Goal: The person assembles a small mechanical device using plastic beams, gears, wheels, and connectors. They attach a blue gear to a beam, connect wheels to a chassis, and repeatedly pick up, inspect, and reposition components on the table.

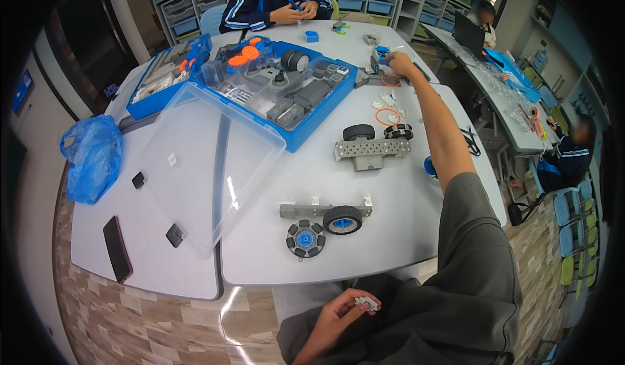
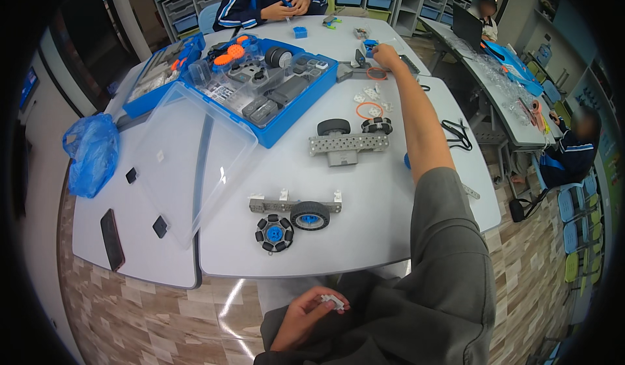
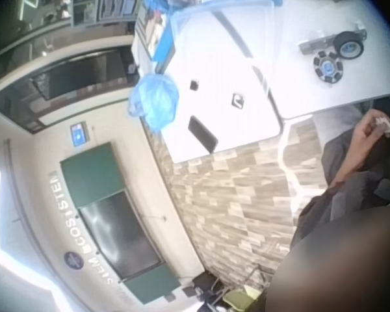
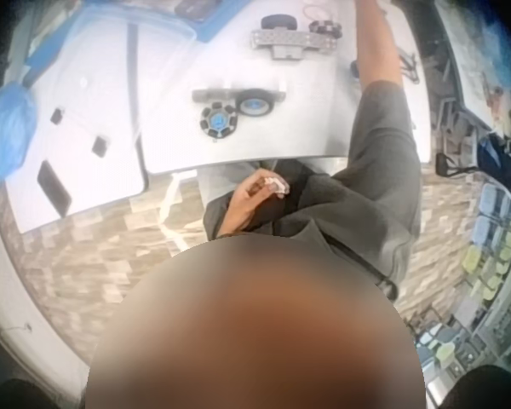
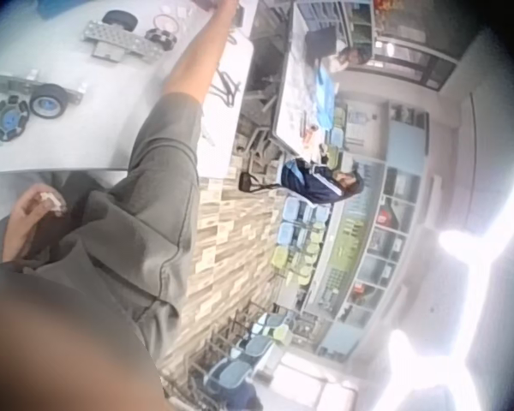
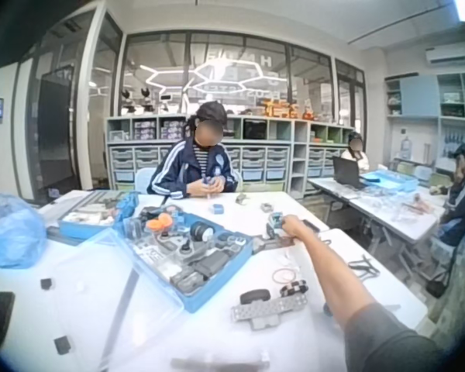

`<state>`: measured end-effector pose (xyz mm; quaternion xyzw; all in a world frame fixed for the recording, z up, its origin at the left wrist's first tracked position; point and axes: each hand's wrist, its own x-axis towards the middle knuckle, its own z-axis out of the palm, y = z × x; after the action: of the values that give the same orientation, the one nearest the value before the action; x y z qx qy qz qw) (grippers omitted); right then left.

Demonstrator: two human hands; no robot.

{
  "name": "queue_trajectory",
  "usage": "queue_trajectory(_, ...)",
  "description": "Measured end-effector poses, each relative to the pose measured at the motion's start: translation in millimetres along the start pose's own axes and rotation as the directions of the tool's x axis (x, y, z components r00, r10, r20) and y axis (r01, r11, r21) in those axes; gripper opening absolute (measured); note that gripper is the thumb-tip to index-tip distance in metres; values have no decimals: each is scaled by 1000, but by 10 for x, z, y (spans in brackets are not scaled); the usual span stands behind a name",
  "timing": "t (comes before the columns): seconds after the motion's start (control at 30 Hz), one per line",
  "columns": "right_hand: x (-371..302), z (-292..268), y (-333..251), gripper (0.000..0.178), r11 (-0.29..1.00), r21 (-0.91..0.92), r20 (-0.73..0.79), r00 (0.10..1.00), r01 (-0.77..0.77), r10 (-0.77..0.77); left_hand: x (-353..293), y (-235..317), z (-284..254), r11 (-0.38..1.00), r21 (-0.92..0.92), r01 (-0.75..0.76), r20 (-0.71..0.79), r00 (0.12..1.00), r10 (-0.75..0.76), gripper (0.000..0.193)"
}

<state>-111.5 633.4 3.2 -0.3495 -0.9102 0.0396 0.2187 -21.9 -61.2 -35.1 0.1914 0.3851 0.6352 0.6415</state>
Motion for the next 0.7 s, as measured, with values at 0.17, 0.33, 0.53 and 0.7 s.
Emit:
queue_trajectory(0.17, -216, -529, -582, 26, 999, 43, -36, 999, 26, -25, 35, 128, 17, 995, 33, -97, 20, 995, 96, 24)
queue_trajectory(0.33, -1483, -1323, -1891, 24, 678, 632, -157, 918, 376, -363, 169, 395, 54, 927, 95, -362, -62, 928, 368, 28)
queue_trajectory(0.53, -3503, -2084, -2898, 29, 604, 718, 376, 537, 347, -755, 387, 637, 173, 721, 382, -578, -217, 703, 678, 32)
queue_trajectory(0.7, -3582, -2159, -2824, 23, 620, 773, 522, 689, -134, -502, 353, 668, 363, 778, 187, -600, -143, 767, 626, 32)
